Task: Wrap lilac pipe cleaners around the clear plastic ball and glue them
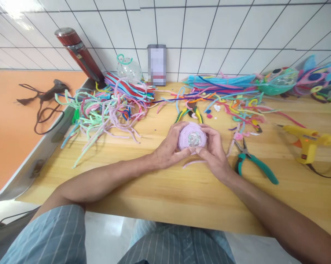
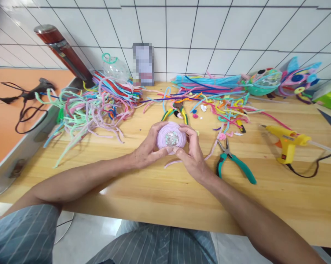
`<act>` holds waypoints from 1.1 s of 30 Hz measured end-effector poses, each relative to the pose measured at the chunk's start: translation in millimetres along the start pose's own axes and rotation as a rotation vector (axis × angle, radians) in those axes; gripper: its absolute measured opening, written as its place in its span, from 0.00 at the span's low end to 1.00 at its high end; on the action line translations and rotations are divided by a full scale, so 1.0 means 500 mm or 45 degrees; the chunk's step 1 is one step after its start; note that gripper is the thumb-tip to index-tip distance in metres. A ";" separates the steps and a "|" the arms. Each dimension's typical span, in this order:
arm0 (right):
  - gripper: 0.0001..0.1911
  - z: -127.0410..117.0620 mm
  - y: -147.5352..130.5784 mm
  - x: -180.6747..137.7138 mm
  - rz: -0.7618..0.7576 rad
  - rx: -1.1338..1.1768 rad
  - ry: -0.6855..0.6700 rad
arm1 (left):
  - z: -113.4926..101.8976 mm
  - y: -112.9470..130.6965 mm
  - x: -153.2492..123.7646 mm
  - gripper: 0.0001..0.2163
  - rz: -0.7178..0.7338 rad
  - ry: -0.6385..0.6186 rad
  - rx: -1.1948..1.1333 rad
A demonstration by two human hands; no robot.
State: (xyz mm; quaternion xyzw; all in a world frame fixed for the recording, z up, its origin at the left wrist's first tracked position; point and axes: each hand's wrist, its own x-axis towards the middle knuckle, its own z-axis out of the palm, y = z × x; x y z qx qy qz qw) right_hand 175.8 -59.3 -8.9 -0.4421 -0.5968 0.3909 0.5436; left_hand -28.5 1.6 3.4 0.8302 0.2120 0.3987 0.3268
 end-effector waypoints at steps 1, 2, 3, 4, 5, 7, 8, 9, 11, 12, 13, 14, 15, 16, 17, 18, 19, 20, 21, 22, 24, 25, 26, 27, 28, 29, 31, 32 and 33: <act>0.28 0.000 0.000 0.000 0.007 0.006 0.002 | 0.000 0.001 0.000 0.34 0.005 0.001 0.002; 0.28 0.000 0.001 -0.001 0.013 0.009 0.004 | 0.000 0.001 0.001 0.33 0.010 0.000 0.004; 0.28 -0.001 0.001 -0.001 0.017 0.013 0.003 | 0.000 0.001 0.001 0.33 0.009 0.001 0.006; 0.28 -0.001 0.002 -0.002 0.020 0.018 -0.001 | 0.000 0.001 0.001 0.33 0.007 0.003 0.007; 0.28 -0.002 0.003 -0.003 0.023 0.024 -0.005 | 0.001 0.001 0.002 0.33 0.002 0.007 0.005; 0.28 -0.003 0.004 -0.004 0.026 0.035 -0.013 | 0.002 0.000 0.003 0.34 -0.005 0.019 0.000; 0.27 -0.002 0.004 -0.005 0.027 0.039 -0.013 | 0.003 -0.001 0.003 0.34 -0.006 0.028 -0.002; 0.27 -0.002 0.003 -0.005 0.027 0.041 -0.007 | 0.004 -0.002 0.004 0.34 -0.002 0.034 -0.004; 0.26 -0.001 0.001 -0.006 0.033 0.038 0.005 | 0.005 -0.002 0.005 0.34 0.000 0.042 -0.004; 0.26 0.000 0.000 -0.007 0.038 0.036 0.010 | 0.006 -0.002 0.005 0.34 -0.002 0.048 -0.004; 0.26 0.000 -0.001 -0.008 0.042 0.034 0.012 | 0.006 -0.002 0.006 0.35 -0.010 0.054 -0.006; 0.26 0.001 -0.003 -0.008 0.046 0.037 0.011 | 0.006 -0.001 0.006 0.35 -0.022 0.058 -0.010; 0.25 0.001 -0.005 -0.008 0.048 0.042 0.008 | 0.007 0.000 0.005 0.35 -0.036 0.061 -0.016; 0.25 0.001 -0.006 -0.008 0.044 0.047 0.006 | 0.007 0.002 0.005 0.35 -0.052 0.065 -0.024; 0.25 0.002 -0.008 -0.008 0.038 0.048 0.006 | 0.008 0.003 0.004 0.35 -0.067 0.069 -0.036; 0.24 0.003 -0.009 -0.008 0.032 0.045 0.009 | 0.008 0.004 0.003 0.35 -0.086 0.072 -0.049; 0.24 0.004 -0.010 -0.008 0.028 0.038 0.016 | 0.009 0.006 0.003 0.35 -0.108 0.075 -0.059; 0.24 0.006 -0.011 -0.007 0.026 0.028 0.025 | 0.009 0.007 0.002 0.34 -0.127 0.079 -0.067; 0.24 0.007 -0.013 -0.007 0.027 0.020 0.034 | 0.009 0.007 0.002 0.34 -0.142 0.084 -0.071; 0.24 0.008 -0.013 -0.007 0.029 0.014 0.042 | 0.009 0.007 0.002 0.34 -0.150 0.086 -0.070; 0.24 0.008 -0.014 -0.009 0.030 0.005 0.048 | 0.008 0.007 0.003 0.35 -0.130 0.083 -0.056; 0.24 0.007 -0.013 -0.010 0.031 0.000 0.044 | 0.007 0.006 0.003 0.35 -0.105 0.077 -0.049; 0.24 0.006 -0.012 -0.011 0.034 -0.006 0.036 | 0.005 0.004 0.003 0.35 -0.080 0.066 -0.044; 0.24 0.004 -0.011 -0.012 0.034 -0.013 0.029 | 0.004 0.003 0.002 0.35 -0.058 0.051 -0.043; 0.24 0.003 -0.010 -0.013 0.031 -0.019 0.022 | 0.002 0.001 0.002 0.35 -0.043 0.038 -0.047; 0.25 0.002 -0.008 -0.014 0.028 -0.023 0.016 | 0.001 0.000 0.001 0.35 -0.037 0.027 -0.054; 0.26 0.002 -0.006 -0.014 0.006 -0.029 0.013 | -0.001 -0.003 0.000 0.34 -0.041 0.012 -0.064; 0.26 0.003 -0.005 -0.014 -0.006 -0.035 0.015 | -0.001 -0.004 0.000 0.34 -0.046 0.011 -0.065; 0.26 0.004 -0.005 -0.013 -0.016 -0.041 0.020 | -0.001 -0.005 0.000 0.34 -0.048 0.012 -0.065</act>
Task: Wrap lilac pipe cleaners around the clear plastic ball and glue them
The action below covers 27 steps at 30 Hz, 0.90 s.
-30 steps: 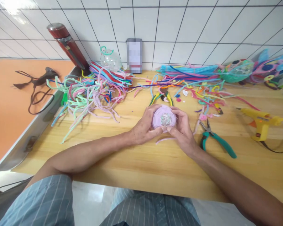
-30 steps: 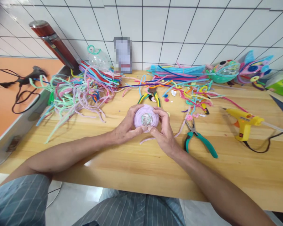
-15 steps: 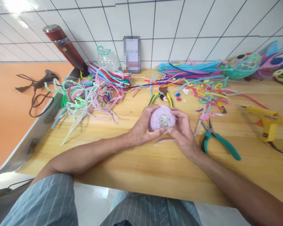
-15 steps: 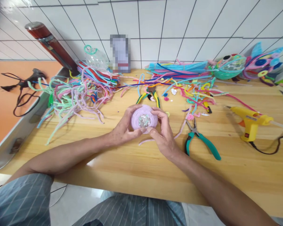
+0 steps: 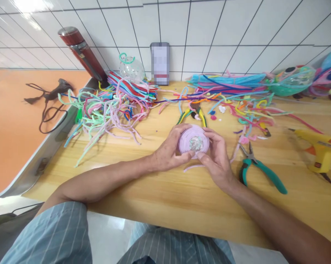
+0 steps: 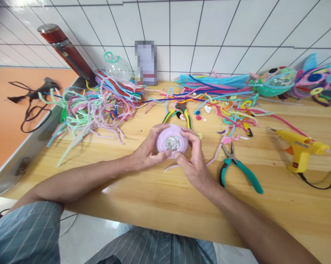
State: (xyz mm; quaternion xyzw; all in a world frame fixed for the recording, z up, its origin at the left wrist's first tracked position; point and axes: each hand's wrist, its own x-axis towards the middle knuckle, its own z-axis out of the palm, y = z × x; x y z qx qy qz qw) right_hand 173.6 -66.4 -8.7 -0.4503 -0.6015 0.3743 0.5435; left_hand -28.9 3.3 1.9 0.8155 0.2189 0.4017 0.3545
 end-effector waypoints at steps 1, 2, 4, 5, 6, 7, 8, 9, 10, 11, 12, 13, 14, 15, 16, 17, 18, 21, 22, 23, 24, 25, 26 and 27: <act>0.27 0.001 0.000 0.001 -0.005 -0.006 0.007 | 0.000 -0.001 0.000 0.34 0.000 0.002 -0.002; 0.26 0.002 -0.001 0.001 -0.005 -0.010 0.015 | 0.001 -0.001 0.000 0.34 0.003 0.003 -0.005; 0.26 0.002 -0.003 0.002 0.008 -0.006 0.022 | 0.001 -0.001 0.001 0.34 0.011 0.003 -0.008; 0.26 0.001 -0.004 0.002 0.015 0.001 0.020 | 0.000 -0.001 0.001 0.34 0.011 0.000 -0.009; 0.26 0.001 -0.005 0.002 0.020 0.007 0.013 | 0.000 -0.001 0.001 0.34 0.007 -0.008 -0.011; 0.26 0.000 -0.006 0.002 0.021 0.007 0.005 | -0.002 0.000 0.001 0.34 0.001 -0.017 -0.014; 0.26 0.000 -0.006 0.002 0.017 0.004 -0.001 | -0.003 0.001 0.001 0.33 -0.005 -0.027 -0.018; 0.27 0.000 -0.006 0.001 0.010 -0.005 -0.003 | -0.005 0.001 0.001 0.33 -0.010 -0.038 -0.020; 0.27 0.000 -0.006 0.001 0.004 -0.015 -0.003 | -0.007 0.002 0.001 0.32 -0.012 -0.049 -0.021; 0.27 0.001 -0.006 0.001 0.000 -0.026 0.000 | -0.009 0.003 0.001 0.31 -0.012 -0.060 -0.020; 0.28 0.001 -0.006 0.001 -0.005 -0.034 0.006 | -0.011 0.004 0.001 0.31 -0.013 -0.070 -0.018; 0.27 0.002 -0.006 0.001 -0.006 -0.038 0.010 | -0.013 0.004 0.002 0.31 -0.015 -0.078 -0.017; 0.27 0.003 -0.007 0.001 -0.005 -0.036 0.010 | -0.015 0.005 0.002 0.31 -0.019 -0.084 -0.021; 0.27 0.003 -0.007 0.000 -0.002 -0.033 0.007 | -0.016 0.005 0.002 0.31 -0.021 -0.091 -0.027; 0.27 0.003 -0.008 0.000 -0.001 -0.030 0.004 | -0.018 0.006 0.003 0.31 -0.023 -0.097 -0.035; 0.27 0.002 -0.008 0.000 -0.002 -0.028 0.002 | -0.020 0.006 0.003 0.31 -0.026 -0.102 -0.045; 0.27 0.002 -0.008 0.000 -0.003 -0.025 0.001 | -0.021 0.006 0.003 0.29 -0.030 -0.102 -0.058; 0.28 0.001 -0.007 -0.001 -0.013 -0.031 0.011 | -0.022 0.006 0.003 0.24 -0.062 -0.063 -0.088; 0.29 0.001 -0.006 -0.001 -0.019 -0.037 0.015 | -0.021 0.006 0.003 0.23 -0.075 -0.041 -0.092; 0.29 0.001 -0.005 -0.001 -0.027 -0.043 0.017 | -0.020 0.006 0.003 0.23 -0.088 -0.022 -0.092; 0.29 0.002 -0.005 -0.001 -0.035 -0.051 0.020 | -0.019 0.006 0.004 0.22 -0.099 -0.009 -0.090; 0.29 0.002 -0.004 -0.001 -0.041 -0.057 0.022 | -0.017 0.006 0.004 0.22 -0.110 -0.002 -0.087; 0.29 0.003 -0.004 -0.001 -0.044 -0.060 0.024 | -0.016 0.006 0.005 0.22 -0.119 0.001 -0.085; 0.29 0.003 -0.003 -0.001 -0.044 -0.060 0.021 | -0.014 0.007 0.005 0.22 -0.126 0.004 -0.083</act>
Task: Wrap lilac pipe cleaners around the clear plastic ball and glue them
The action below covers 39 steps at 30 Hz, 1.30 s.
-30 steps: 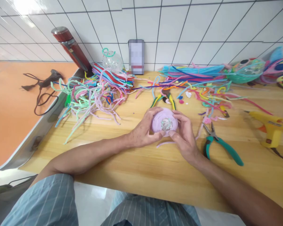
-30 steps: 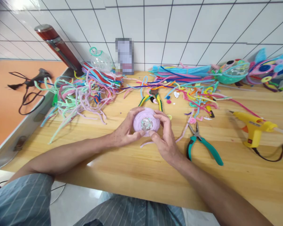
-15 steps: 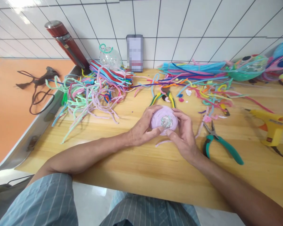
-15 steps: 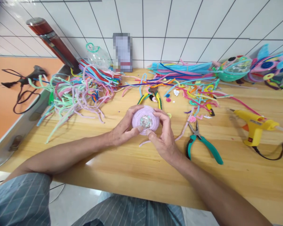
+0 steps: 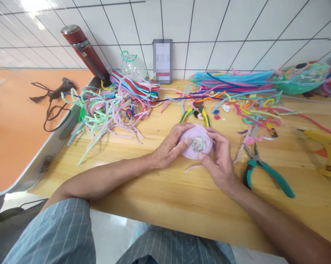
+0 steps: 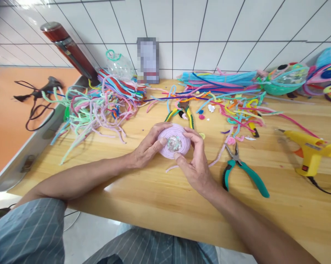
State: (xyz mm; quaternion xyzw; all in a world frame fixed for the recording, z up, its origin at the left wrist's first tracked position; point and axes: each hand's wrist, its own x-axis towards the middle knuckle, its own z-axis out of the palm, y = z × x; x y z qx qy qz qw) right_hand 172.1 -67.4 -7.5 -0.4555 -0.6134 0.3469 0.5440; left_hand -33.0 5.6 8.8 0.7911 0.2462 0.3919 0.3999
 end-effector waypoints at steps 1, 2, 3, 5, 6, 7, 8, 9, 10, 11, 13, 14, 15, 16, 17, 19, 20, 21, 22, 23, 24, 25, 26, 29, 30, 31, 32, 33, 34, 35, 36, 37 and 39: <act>0.29 0.000 0.000 0.000 0.002 0.002 -0.006 | 0.001 0.000 0.000 0.22 0.000 0.006 0.000; 0.29 0.000 0.001 0.000 0.005 0.007 -0.013 | 0.002 0.001 0.000 0.22 0.009 0.012 -0.003; 0.29 0.000 0.001 0.000 0.006 0.011 -0.018 | 0.003 0.001 0.000 0.22 0.022 0.016 -0.006; 0.29 0.000 -0.001 0.001 0.015 0.009 -0.017 | 0.003 0.001 -0.001 0.22 0.037 0.018 -0.011; 0.29 0.000 -0.002 0.001 0.021 0.003 -0.012 | 0.002 0.000 -0.002 0.22 0.033 0.015 -0.015; 0.29 0.000 -0.003 0.001 0.027 -0.004 -0.005 | 0.002 -0.001 -0.003 0.23 0.024 0.006 -0.023; 0.28 0.001 -0.004 0.002 0.032 -0.013 -0.001 | 0.001 -0.002 -0.003 0.23 0.015 -0.008 -0.035; 0.28 0.001 -0.006 0.002 0.035 -0.020 0.001 | 0.001 -0.004 -0.004 0.25 0.010 -0.023 -0.051; 0.29 0.001 -0.006 0.002 0.036 -0.025 0.003 | 0.001 -0.005 -0.005 0.27 0.009 -0.037 -0.066; 0.29 0.001 -0.006 0.002 0.036 -0.028 0.002 | 0.001 -0.007 -0.005 0.29 0.009 -0.049 -0.076; 0.29 0.000 -0.006 0.001 0.037 -0.023 -0.002 | 0.002 -0.010 -0.005 0.32 0.011 -0.055 -0.080; 0.29 0.000 -0.005 0.000 0.039 -0.016 -0.005 | 0.003 -0.011 -0.005 0.32 0.016 -0.050 -0.078; 0.29 -0.001 -0.004 0.000 0.037 -0.008 -0.004 | 0.004 -0.011 -0.005 0.31 0.026 -0.046 -0.077; 0.29 -0.002 -0.003 -0.001 0.033 0.002 -0.004 | 0.004 -0.011 -0.004 0.30 0.036 -0.046 -0.076; 0.29 -0.003 -0.003 -0.001 0.028 0.011 -0.007 | 0.004 -0.010 -0.004 0.30 0.042 -0.045 -0.076; 0.29 -0.005 -0.002 -0.001 0.019 0.025 -0.024 | 0.004 -0.008 -0.003 0.30 0.036 -0.049 -0.070; 0.29 -0.007 -0.002 -0.001 0.018 0.028 -0.036 | 0.004 -0.007 -0.002 0.30 0.025 -0.051 -0.068; 0.29 -0.008 -0.002 -0.001 0.019 0.028 -0.048 | 0.004 -0.006 -0.002 0.30 0.014 -0.051 -0.066; 0.29 -0.009 -0.001 -0.001 0.023 0.026 -0.057 | 0.004 -0.005 -0.002 0.30 0.007 -0.052 -0.065; 0.29 -0.009 -0.001 -0.001 0.029 0.023 -0.059 | 0.004 -0.005 -0.002 0.30 0.003 -0.054 -0.065; 0.29 -0.009 -0.001 -0.001 0.035 0.021 -0.056 | 0.004 -0.005 -0.002 0.30 0.004 -0.056 -0.064; 0.28 -0.009 -0.001 -0.001 0.040 0.020 -0.051 | 0.004 -0.006 -0.003 0.30 0.005 -0.056 -0.062; 0.28 -0.009 -0.001 -0.001 0.043 0.020 -0.044 | 0.004 -0.006 -0.003 0.30 0.005 -0.057 -0.060; 0.27 -0.006 -0.001 -0.001 0.044 0.017 -0.027 | 0.003 -0.006 -0.004 0.31 -0.001 -0.050 -0.057; 0.27 -0.006 -0.001 -0.001 0.039 0.018 -0.026 | 0.003 -0.006 -0.004 0.31 -0.003 -0.049 -0.058; 0.27 -0.005 -0.001 -0.001 0.034 0.020 -0.026 | 0.003 -0.007 -0.004 0.31 -0.006 -0.050 -0.059; 0.27 -0.005 -0.001 -0.001 0.027 0.021 -0.028 | 0.003 -0.007 -0.005 0.31 -0.007 -0.051 -0.061; 0.27 -0.005 -0.002 0.000 0.020 0.020 -0.029 | 0.003 -0.008 -0.006 0.31 -0.006 -0.057 -0.065; 0.27 -0.004 -0.002 0.000 0.016 0.014 -0.028 | 0.004 -0.010 -0.006 0.31 -0.003 -0.064 -0.073; 0.27 -0.004 -0.002 0.000 0.016 0.006 -0.027 | 0.005 -0.012 -0.007 0.32 0.003 -0.063 -0.079; 0.27 -0.004 -0.003 0.000 0.017 -0.001 -0.027 | 0.006 -0.015 -0.008 0.34 0.016 -0.054 -0.078; 0.27 -0.004 -0.003 -0.001 0.018 -0.006 -0.030 | 0.008 -0.017 -0.009 0.37 0.034 -0.041 -0.064; 0.27 -0.005 -0.004 -0.001 0.018 -0.001 -0.036 | 0.011 -0.021 -0.009 0.43 0.073 -0.006 -0.001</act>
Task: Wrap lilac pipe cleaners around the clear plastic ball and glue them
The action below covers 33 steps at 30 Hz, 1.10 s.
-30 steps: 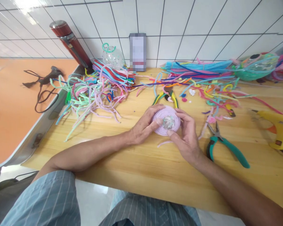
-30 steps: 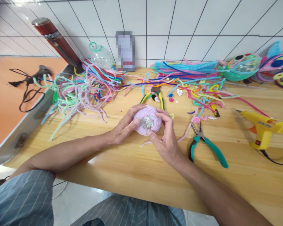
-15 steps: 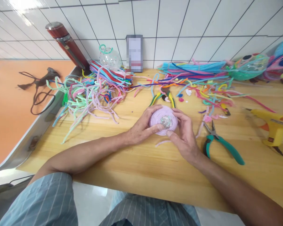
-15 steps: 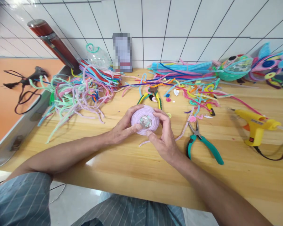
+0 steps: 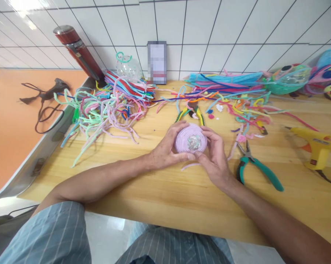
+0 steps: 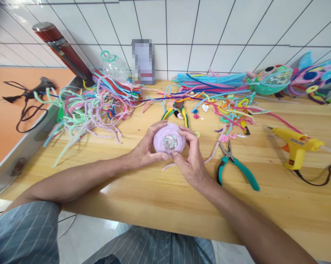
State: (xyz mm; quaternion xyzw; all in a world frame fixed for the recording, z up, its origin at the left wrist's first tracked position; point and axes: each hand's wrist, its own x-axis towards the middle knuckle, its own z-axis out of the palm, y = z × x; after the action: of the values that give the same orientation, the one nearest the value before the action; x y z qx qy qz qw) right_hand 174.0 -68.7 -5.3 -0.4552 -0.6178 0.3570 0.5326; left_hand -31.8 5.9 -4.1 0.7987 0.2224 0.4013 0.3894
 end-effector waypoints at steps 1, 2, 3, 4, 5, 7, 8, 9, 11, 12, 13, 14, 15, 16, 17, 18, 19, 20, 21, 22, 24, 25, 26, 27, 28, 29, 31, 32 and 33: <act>0.27 0.000 0.000 0.000 -0.003 0.007 -0.003 | 0.002 -0.001 0.000 0.45 0.010 0.014 0.034; 0.26 0.000 -0.001 0.000 -0.007 0.011 -0.001 | 0.003 -0.001 0.000 0.45 0.011 0.018 0.054; 0.26 0.000 -0.001 0.000 -0.009 0.011 0.002 | 0.004 -0.001 0.000 0.45 0.003 0.015 0.055; 0.26 0.000 -0.001 -0.001 -0.010 0.007 0.005 | 0.005 0.000 0.000 0.45 -0.011 0.012 0.042; 0.26 0.000 -0.001 -0.001 -0.011 0.002 0.006 | 0.005 0.000 0.000 0.44 -0.022 0.006 0.024; 0.26 0.001 0.000 -0.002 -0.009 -0.014 0.005 | 0.004 0.002 -0.001 0.44 -0.028 -0.008 0.000; 0.26 0.002 0.000 -0.003 -0.011 -0.028 0.009 | 0.003 0.003 -0.001 0.44 -0.028 -0.013 0.001; 0.27 0.002 0.000 -0.004 -0.022 -0.045 0.016 | 0.002 0.003 -0.002 0.44 -0.030 -0.015 0.009; 0.28 0.000 -0.003 -0.004 -0.064 -0.083 0.056 | 0.000 0.003 -0.004 0.45 -0.052 -0.012 0.030; 0.29 -0.003 -0.006 -0.004 -0.091 -0.100 0.085 | -0.001 0.003 -0.004 0.46 -0.069 -0.007 0.037; 0.28 -0.007 -0.011 -0.004 -0.125 -0.121 0.117 | -0.002 0.002 -0.004 0.46 -0.084 -0.004 0.042; 0.25 -0.012 -0.016 -0.003 -0.159 -0.152 0.141 | -0.003 0.001 -0.004 0.47 -0.092 0.000 0.046; 0.19 -0.018 -0.022 -0.001 -0.198 -0.191 0.155 | -0.004 0.000 -0.004 0.46 -0.090 0.003 0.053; 0.13 -0.024 -0.028 0.000 -0.243 -0.229 0.158 | -0.004 -0.001 -0.003 0.46 -0.073 0.007 0.067; 0.09 -0.030 -0.033 0.001 -0.287 -0.255 0.150 | -0.005 -0.003 -0.002 0.46 -0.044 0.013 0.088; 0.09 -0.035 -0.038 0.002 -0.322 -0.262 0.135 | -0.006 -0.005 -0.001 0.46 -0.011 0.022 0.115; 0.10 -0.039 -0.041 0.003 -0.344 -0.249 0.126 | -0.007 -0.007 -0.001 0.46 0.019 0.032 0.143; 0.10 -0.042 -0.043 0.003 -0.349 -0.221 0.122 | -0.008 -0.009 -0.001 0.46 0.039 0.039 0.166; 0.10 -0.043 -0.044 0.004 -0.341 -0.190 0.128 | -0.008 -0.010 0.000 0.46 0.045 0.043 0.181; 0.09 -0.044 -0.043 0.004 -0.324 -0.167 0.137 | -0.009 -0.012 0.000 0.46 0.040 0.045 0.188; 0.09 -0.046 -0.040 0.005 -0.291 -0.153 0.177 | -0.009 -0.014 0.000 0.46 0.027 0.041 0.187; 0.09 -0.048 -0.039 0.007 -0.279 -0.159 0.208 | -0.009 -0.015 0.000 0.46 0.028 0.040 0.185; 0.10 -0.050 -0.038 0.008 -0.276 -0.172 0.241 | -0.009 -0.015 0.000 0.46 0.034 0.041 0.182; 0.10 -0.054 -0.039 0.010 -0.289 -0.193 0.272 | -0.009 -0.016 0.001 0.46 0.043 0.043 0.180; 0.10 -0.059 -0.043 0.011 -0.327 -0.225 0.290 | -0.009 -0.017 0.002 0.46 0.051 0.046 0.177; 0.10 -0.065 -0.048 0.013 -0.394 -0.263 0.283 | -0.009 -0.017 0.003 0.46 0.056 0.049 0.175; 0.09 -0.076 -0.064 0.017 -0.560 -0.366 0.158 | -0.008 -0.018 0.005 0.45 0.061 0.054 0.169; 0.08 -0.081 -0.074 0.019 -0.630 -0.440 0.053 | -0.007 -0.019 0.006 0.45 0.067 0.060 0.167; 0.07 -0.084 -0.083 0.020 -0.675 -0.533 -0.071 | -0.005 -0.019 0.008 0.45 0.073 0.069 0.165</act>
State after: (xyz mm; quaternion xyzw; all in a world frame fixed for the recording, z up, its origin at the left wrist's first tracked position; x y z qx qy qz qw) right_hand 207.5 -74.8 43.7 -0.3683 -0.7888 0.0839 0.4848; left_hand -32.2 15.4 -9.0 0.8170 0.2356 0.4186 0.3192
